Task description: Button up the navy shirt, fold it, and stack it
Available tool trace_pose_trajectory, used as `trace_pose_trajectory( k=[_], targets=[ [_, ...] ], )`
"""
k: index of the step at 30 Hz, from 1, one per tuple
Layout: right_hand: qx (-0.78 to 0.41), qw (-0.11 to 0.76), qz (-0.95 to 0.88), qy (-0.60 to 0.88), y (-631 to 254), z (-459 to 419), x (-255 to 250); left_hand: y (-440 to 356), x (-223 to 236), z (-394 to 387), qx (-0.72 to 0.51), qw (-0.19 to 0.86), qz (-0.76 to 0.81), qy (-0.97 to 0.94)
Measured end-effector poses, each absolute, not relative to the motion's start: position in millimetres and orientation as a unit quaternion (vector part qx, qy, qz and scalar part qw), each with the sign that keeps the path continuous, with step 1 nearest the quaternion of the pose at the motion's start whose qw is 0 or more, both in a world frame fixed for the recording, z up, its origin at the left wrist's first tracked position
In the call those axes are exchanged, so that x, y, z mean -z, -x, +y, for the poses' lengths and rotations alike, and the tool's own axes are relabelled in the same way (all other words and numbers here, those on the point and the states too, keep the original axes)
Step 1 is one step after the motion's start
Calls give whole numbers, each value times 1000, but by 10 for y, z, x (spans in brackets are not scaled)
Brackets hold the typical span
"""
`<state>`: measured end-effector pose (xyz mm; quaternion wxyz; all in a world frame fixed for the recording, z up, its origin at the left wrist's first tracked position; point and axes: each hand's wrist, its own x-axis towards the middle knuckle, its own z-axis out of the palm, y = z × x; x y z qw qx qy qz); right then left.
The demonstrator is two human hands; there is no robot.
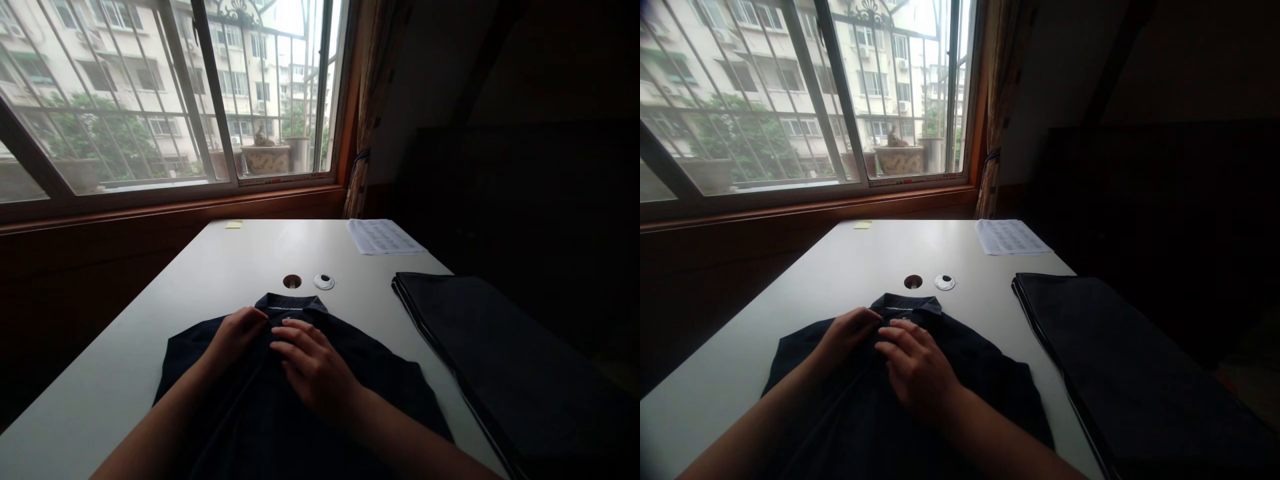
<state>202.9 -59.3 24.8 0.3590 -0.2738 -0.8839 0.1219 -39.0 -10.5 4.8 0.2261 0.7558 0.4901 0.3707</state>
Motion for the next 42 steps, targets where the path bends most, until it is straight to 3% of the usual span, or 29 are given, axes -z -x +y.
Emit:
trace_pose_trajectory(
  k=[7,20,30,37,42],
  targets=[
    [-103,243,-900,348,-1994,-577,42,381,51,-82,-360,214,485,-768],
    [-144,267,-882,360,-2036,-513,5,312,-123,-190,-403,148,428,-795],
    [-227,286,-833,416,-2049,-471,-8,277,-421,-357,-172,387,397,-814],
    [-212,297,-820,440,-2033,-473,22,244,-483,-381,-146,436,403,-791],
    [-206,300,-823,436,-2034,-463,15,154,-454,-397,-134,386,432,-804]
  ],
)
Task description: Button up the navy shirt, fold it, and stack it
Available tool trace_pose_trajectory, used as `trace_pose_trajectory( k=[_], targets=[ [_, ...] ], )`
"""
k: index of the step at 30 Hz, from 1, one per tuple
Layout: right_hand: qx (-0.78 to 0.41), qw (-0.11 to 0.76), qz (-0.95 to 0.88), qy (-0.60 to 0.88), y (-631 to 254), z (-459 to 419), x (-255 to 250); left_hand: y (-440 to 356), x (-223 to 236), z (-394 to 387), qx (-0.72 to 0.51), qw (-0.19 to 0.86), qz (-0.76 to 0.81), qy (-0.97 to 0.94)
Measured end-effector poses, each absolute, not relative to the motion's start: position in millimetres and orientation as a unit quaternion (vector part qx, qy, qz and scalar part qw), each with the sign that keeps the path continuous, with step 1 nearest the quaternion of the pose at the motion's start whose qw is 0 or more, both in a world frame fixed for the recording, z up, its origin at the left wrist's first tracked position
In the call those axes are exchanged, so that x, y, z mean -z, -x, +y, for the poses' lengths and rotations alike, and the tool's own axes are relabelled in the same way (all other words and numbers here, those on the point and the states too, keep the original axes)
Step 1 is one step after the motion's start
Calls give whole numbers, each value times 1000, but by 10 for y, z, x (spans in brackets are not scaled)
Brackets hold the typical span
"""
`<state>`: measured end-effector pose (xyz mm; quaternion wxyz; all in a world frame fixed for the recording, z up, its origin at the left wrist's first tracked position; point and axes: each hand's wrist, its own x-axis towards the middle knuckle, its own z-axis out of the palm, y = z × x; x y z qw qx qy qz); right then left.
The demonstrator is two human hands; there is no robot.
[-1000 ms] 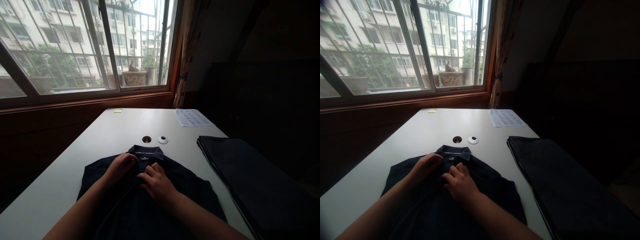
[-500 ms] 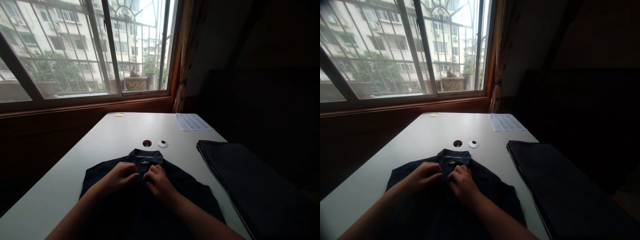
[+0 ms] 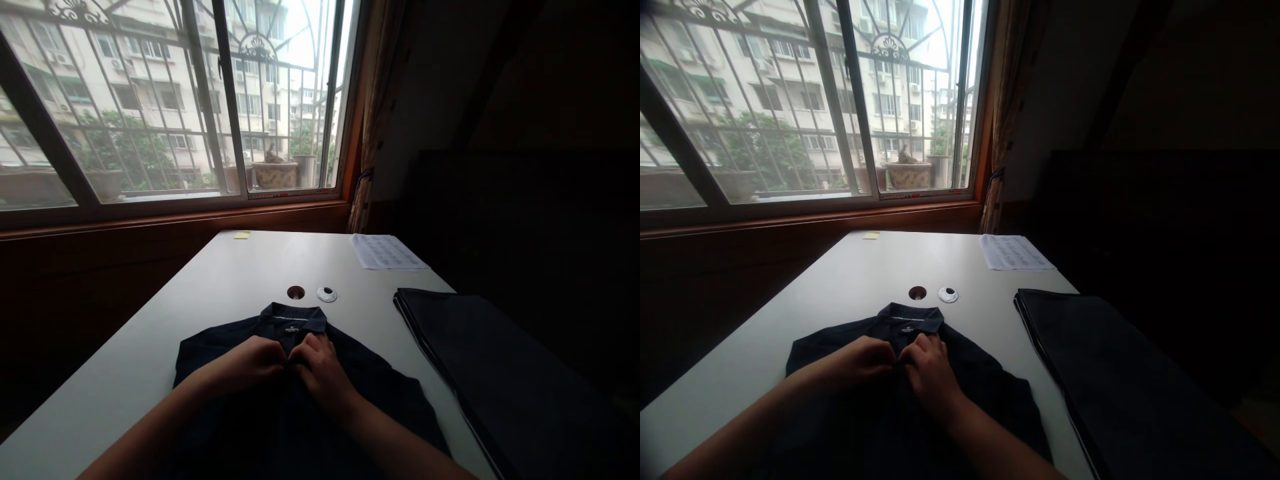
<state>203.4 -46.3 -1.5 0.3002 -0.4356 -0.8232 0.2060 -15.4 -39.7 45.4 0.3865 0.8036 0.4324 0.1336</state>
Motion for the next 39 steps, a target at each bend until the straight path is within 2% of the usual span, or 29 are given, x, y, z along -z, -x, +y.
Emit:
trace_pose_trajectory(
  k=[4,13,30,39],
  targets=[
    [-202,308,-821,436,-2026,-470,-1,82,-324,-451,-177,372,465,-783],
    [-216,308,-830,411,-2009,-484,-19,176,-94,-434,-216,479,471,-708],
    [-204,315,-847,377,-2014,-441,11,228,-38,-454,-248,490,458,-699],
    [-209,320,-854,354,-2023,-431,53,240,-4,-465,-234,455,447,-734]
  ],
)
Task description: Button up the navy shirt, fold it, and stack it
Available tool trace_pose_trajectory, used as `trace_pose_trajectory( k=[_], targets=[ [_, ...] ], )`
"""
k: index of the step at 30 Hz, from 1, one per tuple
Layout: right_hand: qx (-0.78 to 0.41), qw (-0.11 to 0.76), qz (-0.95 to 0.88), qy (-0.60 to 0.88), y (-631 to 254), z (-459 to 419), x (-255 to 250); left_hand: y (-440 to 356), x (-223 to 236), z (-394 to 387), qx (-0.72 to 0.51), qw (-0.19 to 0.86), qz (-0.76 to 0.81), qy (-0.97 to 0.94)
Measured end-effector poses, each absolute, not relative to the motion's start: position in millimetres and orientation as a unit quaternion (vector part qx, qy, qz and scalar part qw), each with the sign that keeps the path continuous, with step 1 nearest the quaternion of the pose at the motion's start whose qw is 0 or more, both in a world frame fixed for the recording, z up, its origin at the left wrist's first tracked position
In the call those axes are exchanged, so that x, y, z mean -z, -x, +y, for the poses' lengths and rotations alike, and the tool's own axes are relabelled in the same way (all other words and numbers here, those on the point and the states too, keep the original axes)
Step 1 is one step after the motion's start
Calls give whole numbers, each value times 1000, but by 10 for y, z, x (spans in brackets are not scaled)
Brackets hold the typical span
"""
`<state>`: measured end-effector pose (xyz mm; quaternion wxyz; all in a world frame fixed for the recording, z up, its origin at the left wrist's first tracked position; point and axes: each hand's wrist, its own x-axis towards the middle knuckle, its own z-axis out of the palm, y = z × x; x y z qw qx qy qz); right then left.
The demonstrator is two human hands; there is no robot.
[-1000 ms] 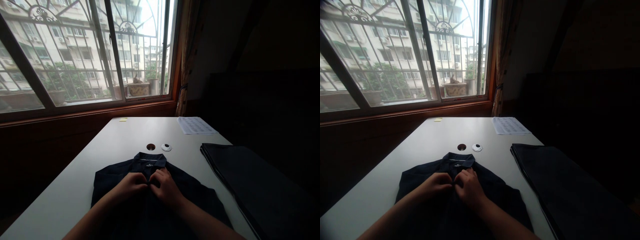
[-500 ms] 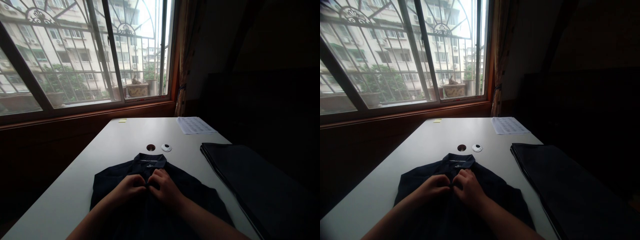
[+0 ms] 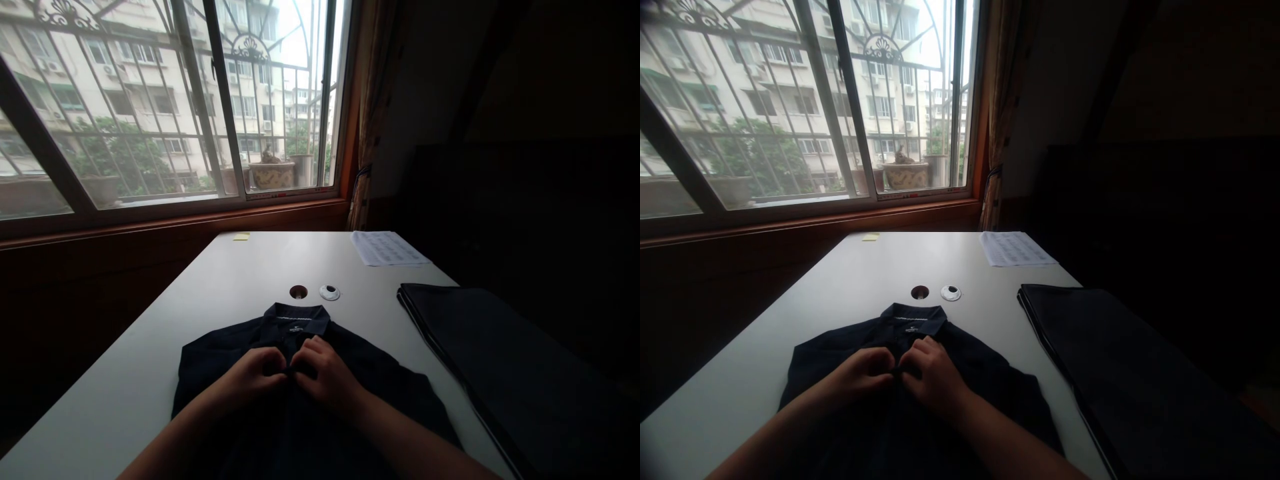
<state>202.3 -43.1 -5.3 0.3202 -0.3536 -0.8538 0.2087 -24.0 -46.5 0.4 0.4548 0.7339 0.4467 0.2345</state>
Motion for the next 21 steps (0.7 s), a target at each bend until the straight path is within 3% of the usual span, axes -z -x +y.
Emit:
trace_pose_trajectory(
  k=[21],
  targets=[
    [-256,305,-834,382,-2032,-466,40,145,-109,-545,-283,408,452,-741]
  ],
)
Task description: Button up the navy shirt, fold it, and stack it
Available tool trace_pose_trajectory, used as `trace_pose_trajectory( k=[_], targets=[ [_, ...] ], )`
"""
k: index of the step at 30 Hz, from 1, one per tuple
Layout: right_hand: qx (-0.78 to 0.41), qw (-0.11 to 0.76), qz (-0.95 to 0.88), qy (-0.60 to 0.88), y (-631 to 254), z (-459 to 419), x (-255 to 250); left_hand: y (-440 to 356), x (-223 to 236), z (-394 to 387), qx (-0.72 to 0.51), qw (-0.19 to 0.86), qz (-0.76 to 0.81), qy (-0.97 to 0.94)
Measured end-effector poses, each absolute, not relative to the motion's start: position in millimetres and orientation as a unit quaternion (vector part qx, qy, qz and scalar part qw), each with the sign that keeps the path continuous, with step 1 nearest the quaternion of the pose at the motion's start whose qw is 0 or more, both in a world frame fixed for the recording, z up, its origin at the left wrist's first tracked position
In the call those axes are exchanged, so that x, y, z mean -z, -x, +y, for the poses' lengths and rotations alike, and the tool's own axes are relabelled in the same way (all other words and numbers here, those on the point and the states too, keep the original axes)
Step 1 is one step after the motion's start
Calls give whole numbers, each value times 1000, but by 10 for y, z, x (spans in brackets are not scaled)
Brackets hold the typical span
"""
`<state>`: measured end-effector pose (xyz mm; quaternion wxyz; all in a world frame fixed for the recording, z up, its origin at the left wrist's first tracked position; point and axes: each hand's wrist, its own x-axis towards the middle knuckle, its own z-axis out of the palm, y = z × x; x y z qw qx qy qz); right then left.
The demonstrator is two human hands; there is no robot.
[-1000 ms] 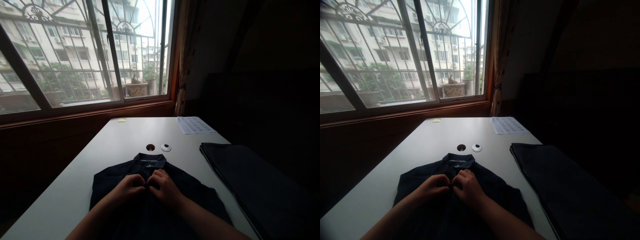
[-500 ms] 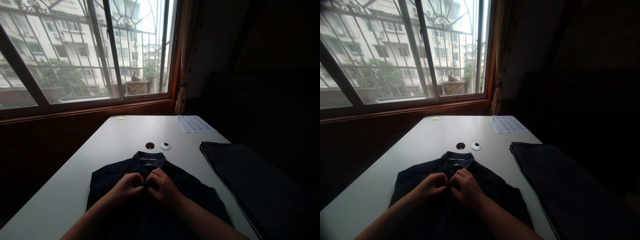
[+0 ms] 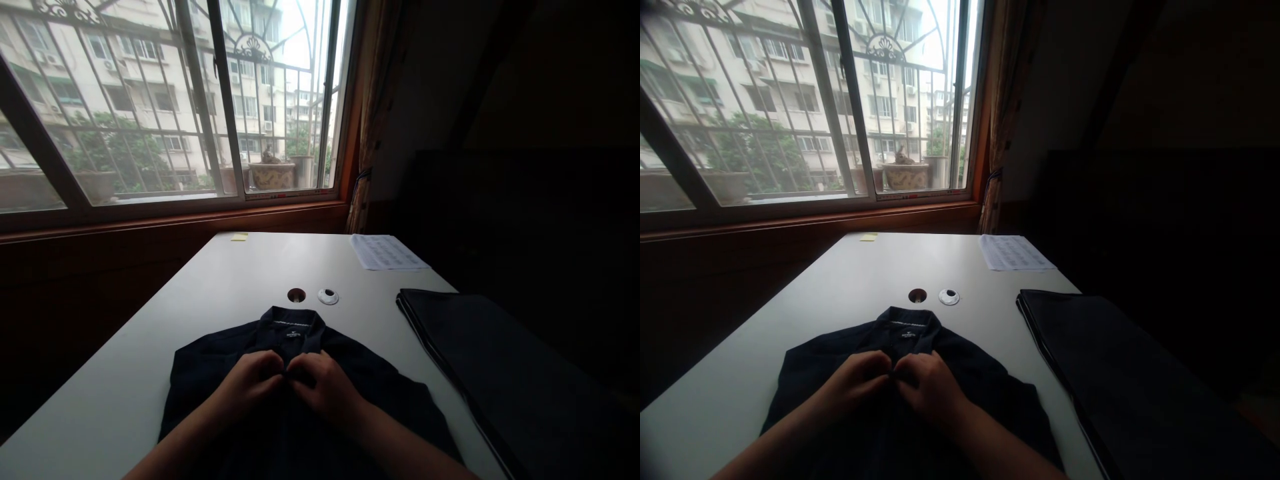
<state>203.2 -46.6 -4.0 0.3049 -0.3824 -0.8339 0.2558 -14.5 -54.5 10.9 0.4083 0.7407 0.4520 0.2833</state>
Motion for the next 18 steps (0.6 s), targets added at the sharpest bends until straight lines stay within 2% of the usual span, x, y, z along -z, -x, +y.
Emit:
trace_pose_trajectory(
  k=[7,14,18],
  targets=[
    [-278,299,-820,400,-2030,-464,62,104,-109,-579,-284,384,465,-745],
    [-259,330,-823,384,-2063,-508,26,148,-182,-589,-293,528,446,-661],
    [-265,342,-821,372,-2076,-517,18,176,-143,-587,-290,562,423,-649]
  ],
)
